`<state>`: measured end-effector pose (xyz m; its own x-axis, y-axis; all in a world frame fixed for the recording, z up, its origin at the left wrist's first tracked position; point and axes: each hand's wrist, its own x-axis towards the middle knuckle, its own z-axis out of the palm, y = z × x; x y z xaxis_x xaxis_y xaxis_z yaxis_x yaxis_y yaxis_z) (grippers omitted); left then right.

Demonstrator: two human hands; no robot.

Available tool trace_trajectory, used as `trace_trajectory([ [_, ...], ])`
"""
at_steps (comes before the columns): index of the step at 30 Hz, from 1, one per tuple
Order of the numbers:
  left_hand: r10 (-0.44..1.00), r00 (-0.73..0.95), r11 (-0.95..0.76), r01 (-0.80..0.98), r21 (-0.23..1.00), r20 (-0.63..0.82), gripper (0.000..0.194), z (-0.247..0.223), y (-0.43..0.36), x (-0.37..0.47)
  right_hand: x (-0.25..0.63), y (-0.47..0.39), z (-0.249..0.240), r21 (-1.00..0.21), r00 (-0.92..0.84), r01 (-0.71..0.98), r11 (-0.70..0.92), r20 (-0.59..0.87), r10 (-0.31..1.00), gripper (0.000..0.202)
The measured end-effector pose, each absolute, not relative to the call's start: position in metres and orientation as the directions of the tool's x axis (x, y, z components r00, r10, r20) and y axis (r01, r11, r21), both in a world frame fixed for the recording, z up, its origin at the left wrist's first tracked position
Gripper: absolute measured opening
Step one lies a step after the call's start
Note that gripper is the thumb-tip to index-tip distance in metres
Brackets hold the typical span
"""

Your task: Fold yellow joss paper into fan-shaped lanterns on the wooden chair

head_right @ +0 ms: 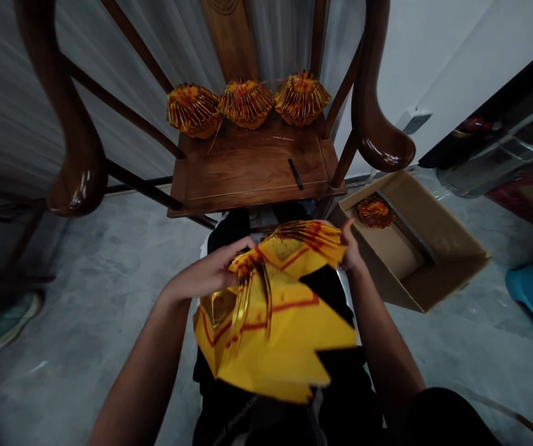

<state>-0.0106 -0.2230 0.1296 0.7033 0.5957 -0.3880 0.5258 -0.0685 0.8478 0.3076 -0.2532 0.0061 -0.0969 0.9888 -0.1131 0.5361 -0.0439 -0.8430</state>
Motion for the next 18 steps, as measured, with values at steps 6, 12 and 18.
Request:
trace_trajectory([
  [6,0.710,0.489,-0.151,0.808,0.570,-0.507,0.067,0.130,-0.218,-0.007,0.320,-0.265,0.076,-0.908,0.104,0.370,0.198,0.252,0.962,0.096],
  [12,0.668,0.577,-0.489,0.816,0.307,-0.470,0.043,0.132,-0.241,0.020,0.246,-0.291,0.123,-0.726,-0.588,0.472,0.500,0.163,0.792,0.117],
  [18,0.643,0.594,-0.587,0.788,0.187,-0.483,0.022,0.130,-0.271,0.013,0.230,-0.285,0.065,-0.567,-0.673,0.648,0.509,-0.112,0.731,0.040],
])
